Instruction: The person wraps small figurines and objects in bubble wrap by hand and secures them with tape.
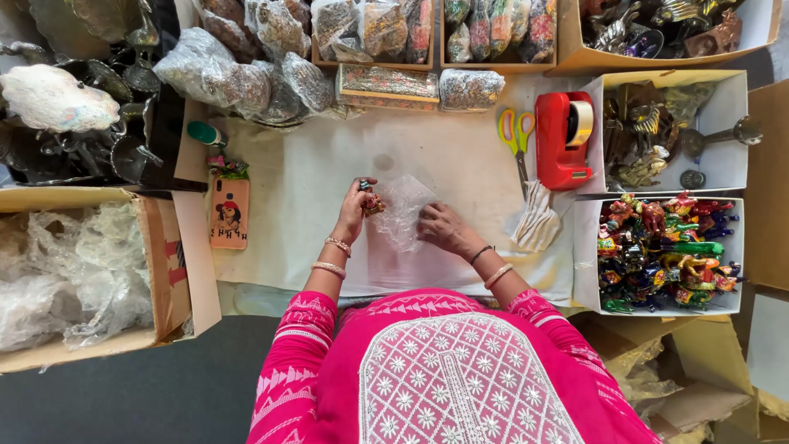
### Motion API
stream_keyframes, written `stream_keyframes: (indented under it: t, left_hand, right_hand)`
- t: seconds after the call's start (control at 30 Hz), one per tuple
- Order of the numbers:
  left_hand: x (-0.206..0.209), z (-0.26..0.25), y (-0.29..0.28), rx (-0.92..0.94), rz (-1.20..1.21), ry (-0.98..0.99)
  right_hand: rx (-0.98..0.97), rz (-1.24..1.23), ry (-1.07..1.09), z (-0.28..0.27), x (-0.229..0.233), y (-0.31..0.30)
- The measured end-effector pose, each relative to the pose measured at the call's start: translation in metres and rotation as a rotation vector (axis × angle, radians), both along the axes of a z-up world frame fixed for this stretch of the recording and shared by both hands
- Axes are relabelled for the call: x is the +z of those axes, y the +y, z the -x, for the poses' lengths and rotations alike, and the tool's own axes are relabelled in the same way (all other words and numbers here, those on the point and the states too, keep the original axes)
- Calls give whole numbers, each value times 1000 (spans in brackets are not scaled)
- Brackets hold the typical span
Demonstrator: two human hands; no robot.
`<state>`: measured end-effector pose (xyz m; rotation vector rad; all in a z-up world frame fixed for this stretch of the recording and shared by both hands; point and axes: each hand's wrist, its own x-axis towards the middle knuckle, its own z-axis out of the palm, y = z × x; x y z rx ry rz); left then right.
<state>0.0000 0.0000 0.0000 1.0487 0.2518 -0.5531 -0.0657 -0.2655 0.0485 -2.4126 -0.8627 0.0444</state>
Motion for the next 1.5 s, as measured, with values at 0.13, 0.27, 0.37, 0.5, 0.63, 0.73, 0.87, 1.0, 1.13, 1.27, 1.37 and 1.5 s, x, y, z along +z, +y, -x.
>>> stream_keyframes:
  t: [0.13, 0.27, 0.37, 0.5, 0.63, 0.73, 0.87, 1.0, 1.13, 1.27, 1.37, 1.5]
  left_hand:
    - [15, 1, -5, -13, -59, 34]
    - [33, 13, -18, -112, -73, -74]
    - [11, 28, -24, -277, -55, -50]
    - [-13, 36, -18, -330, -62, -25]
    - [-17, 39, -12, -352, -81, -71]
    - [-21, 42, -9, -346, -54, -91]
    - [-12, 35, -12, -309, -51, -40]
    - [-23, 33, -13, -302, -21, -12]
    - [-12, 24, -17, -316, -94, -112]
    - [5, 8, -30, -298, -85, -118]
    - [-3, -5, -47, -300, -77, -182]
    - [-29, -19, -59, -298, -106, -172]
  right_hand:
    - [-62, 64, 66, -4, -4, 12]
    - [-188, 247, 174, -10, 4, 26]
    - [-253, 281, 254, -16, 1, 28]
    - [-322, 177, 360, -32, 7, 28]
    - [-346, 173, 441, -41, 14, 27]
    - [-346, 145, 478, -44, 6, 23]
    - [-339, -6, 408, -59, -36, 0]
    - [-531, -199, 311, -62, -30, -4]
    - [-505, -167, 188, -60, -30, 0]
    - [-590, -145, 239, -69, -29, -14]
    - [-662, -123, 188, -72, -16, -27]
    - [-650, -113, 12, -67, -2, -28]
